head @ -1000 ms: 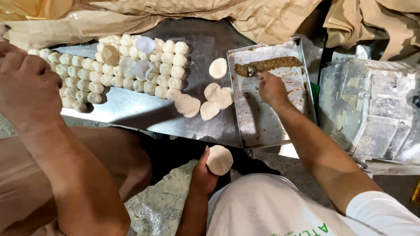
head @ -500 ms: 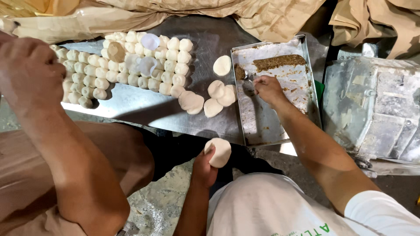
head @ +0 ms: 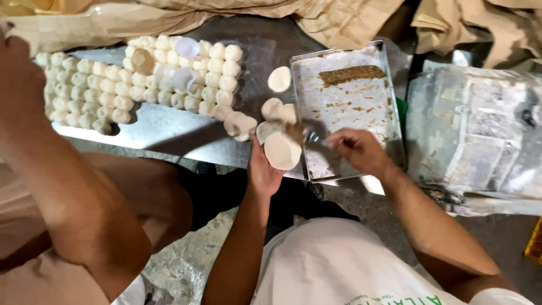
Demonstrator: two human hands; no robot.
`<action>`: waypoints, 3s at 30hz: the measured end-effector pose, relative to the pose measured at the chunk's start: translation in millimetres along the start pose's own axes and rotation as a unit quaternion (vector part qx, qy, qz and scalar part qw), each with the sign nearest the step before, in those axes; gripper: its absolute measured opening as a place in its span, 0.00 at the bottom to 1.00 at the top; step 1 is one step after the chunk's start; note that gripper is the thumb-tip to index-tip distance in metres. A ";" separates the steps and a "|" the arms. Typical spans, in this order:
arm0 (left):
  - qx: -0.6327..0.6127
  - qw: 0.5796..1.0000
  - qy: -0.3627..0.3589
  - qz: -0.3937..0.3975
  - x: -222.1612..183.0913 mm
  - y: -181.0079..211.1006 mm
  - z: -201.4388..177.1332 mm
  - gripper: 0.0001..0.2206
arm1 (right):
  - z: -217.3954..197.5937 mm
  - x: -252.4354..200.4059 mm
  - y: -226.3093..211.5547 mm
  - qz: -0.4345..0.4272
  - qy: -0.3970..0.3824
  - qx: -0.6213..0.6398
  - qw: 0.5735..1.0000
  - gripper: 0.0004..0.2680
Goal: The person prepares filled dough balls by flattening dough discs by hand, adding a spoonful of filling from a small tray, pinching the dough closed, and then arranging the finished balls on a large metal tray in a bakery production area.
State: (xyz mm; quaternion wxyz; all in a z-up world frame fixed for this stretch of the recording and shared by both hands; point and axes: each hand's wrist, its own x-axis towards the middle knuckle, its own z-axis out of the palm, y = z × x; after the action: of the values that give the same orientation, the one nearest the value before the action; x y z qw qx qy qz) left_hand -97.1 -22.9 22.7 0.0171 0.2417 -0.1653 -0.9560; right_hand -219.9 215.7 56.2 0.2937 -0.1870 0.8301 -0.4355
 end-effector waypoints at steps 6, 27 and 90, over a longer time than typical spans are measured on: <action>0.132 0.989 -0.032 0.061 9.3 -35.1 1.6 0.14 | 7.1 -42.7 -42.1 -0.048 0.028 -0.147 0.988 0.09; 0.021 1.000 0.007 -0.011 -47.5 -45.6 -6.3 0.17 | -4.1 -33.8 99.2 -0.058 0.164 -0.378 0.909 0.10; 0.292 0.947 -0.071 0.113 -209.2 -120.9 -12.1 0.17 | 44.0 -196.5 -13.2 0.000 -0.154 0.217 0.964 0.10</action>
State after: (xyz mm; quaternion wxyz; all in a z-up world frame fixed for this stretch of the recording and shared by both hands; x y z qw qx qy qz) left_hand 98.8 111.1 69.0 0.0417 0.1477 -0.4643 -0.8722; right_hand -41.7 292.7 111.3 0.4513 -0.1837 0.6604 -0.5715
